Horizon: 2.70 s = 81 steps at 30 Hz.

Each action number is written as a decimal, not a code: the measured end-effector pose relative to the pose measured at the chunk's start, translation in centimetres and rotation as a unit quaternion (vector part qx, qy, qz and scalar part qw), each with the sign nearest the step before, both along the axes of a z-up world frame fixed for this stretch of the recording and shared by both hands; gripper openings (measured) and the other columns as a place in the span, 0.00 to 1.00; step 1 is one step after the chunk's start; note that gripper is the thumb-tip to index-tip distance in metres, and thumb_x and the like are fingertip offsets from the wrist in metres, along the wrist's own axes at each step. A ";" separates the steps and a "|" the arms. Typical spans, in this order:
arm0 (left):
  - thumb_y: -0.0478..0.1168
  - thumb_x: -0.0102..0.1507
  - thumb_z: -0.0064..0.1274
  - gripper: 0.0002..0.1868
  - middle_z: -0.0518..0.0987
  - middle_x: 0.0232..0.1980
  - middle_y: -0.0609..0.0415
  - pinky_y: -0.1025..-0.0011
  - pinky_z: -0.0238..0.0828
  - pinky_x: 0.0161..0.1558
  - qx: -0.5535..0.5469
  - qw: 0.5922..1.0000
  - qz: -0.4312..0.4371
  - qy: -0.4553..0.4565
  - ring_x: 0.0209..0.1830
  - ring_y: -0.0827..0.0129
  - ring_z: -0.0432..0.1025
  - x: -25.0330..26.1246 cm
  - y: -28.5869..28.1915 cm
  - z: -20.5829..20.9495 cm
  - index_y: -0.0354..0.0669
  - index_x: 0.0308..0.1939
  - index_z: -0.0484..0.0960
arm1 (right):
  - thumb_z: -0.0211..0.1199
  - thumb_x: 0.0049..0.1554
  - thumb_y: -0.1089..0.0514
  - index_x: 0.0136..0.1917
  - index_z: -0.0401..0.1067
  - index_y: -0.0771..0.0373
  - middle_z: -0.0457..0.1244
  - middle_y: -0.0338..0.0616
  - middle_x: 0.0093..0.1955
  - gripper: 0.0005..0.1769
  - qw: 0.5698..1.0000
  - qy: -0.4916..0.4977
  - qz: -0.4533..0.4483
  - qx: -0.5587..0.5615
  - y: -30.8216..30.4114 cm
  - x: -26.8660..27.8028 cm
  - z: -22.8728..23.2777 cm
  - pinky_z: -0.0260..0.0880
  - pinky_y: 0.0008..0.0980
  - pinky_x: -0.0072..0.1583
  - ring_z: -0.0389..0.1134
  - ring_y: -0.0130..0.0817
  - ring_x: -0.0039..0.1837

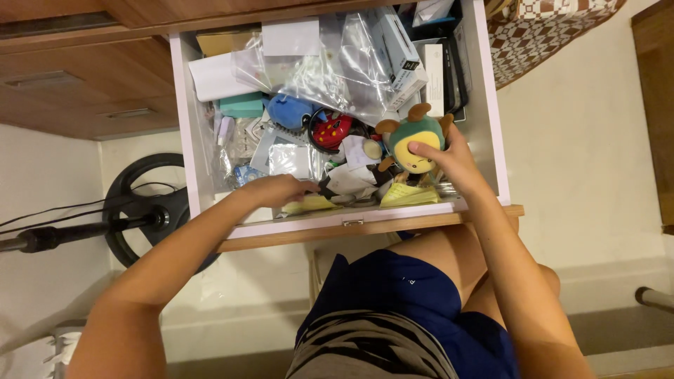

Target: Emptying various items from a dresser drawer onto a bed.

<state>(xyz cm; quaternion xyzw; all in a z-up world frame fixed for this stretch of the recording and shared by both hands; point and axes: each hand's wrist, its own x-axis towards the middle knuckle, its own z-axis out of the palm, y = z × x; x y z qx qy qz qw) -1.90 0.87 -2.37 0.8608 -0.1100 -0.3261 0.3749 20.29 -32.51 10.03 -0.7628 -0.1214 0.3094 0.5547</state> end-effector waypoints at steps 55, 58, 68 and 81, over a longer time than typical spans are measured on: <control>0.47 0.66 0.57 0.13 0.86 0.41 0.52 0.74 0.76 0.43 -0.287 0.908 0.301 -0.043 0.41 0.75 0.79 11.9 -8.5 4.3 0.41 0.45 0.85 | 0.80 0.38 0.51 0.71 0.64 0.66 0.67 0.52 0.62 0.51 0.964 -0.020 0.260 -0.053 -2.2 2.8 2.3 0.68 0.36 0.65 0.69 0.39 0.63; 0.48 0.64 0.58 0.18 0.83 0.50 0.50 0.66 0.74 0.50 -0.144 0.920 0.322 -0.169 0.50 0.64 0.77 11.0 -8.0 4.5 0.44 0.53 0.85 | 0.78 0.41 0.50 0.71 0.64 0.70 0.66 0.54 0.61 0.49 0.986 0.033 0.161 0.025 -5.7 4.0 -0.8 0.70 0.36 0.64 0.69 0.40 0.62; 0.45 0.51 0.66 0.19 0.78 0.47 0.55 0.52 0.60 0.55 0.205 0.917 0.103 -0.325 0.55 0.58 0.69 10.8 -11.5 0.9 0.50 0.46 0.83 | 0.68 0.58 0.49 0.73 0.62 0.66 0.64 0.48 0.69 0.36 0.884 0.251 -0.160 0.361 -10.9 3.1 -6.8 0.69 0.40 0.70 0.67 0.40 0.69; 0.65 0.58 0.65 0.27 0.82 0.36 0.46 0.56 0.72 0.44 0.180 0.975 0.123 -0.040 0.40 0.53 0.76 5.0 -8.3 10.1 0.47 0.42 0.83 | 0.68 0.53 0.44 0.72 0.63 0.65 0.66 0.47 0.64 0.39 0.939 0.213 -0.128 0.236 -7.5 2.0 -7.1 0.69 0.39 0.67 0.69 0.39 0.65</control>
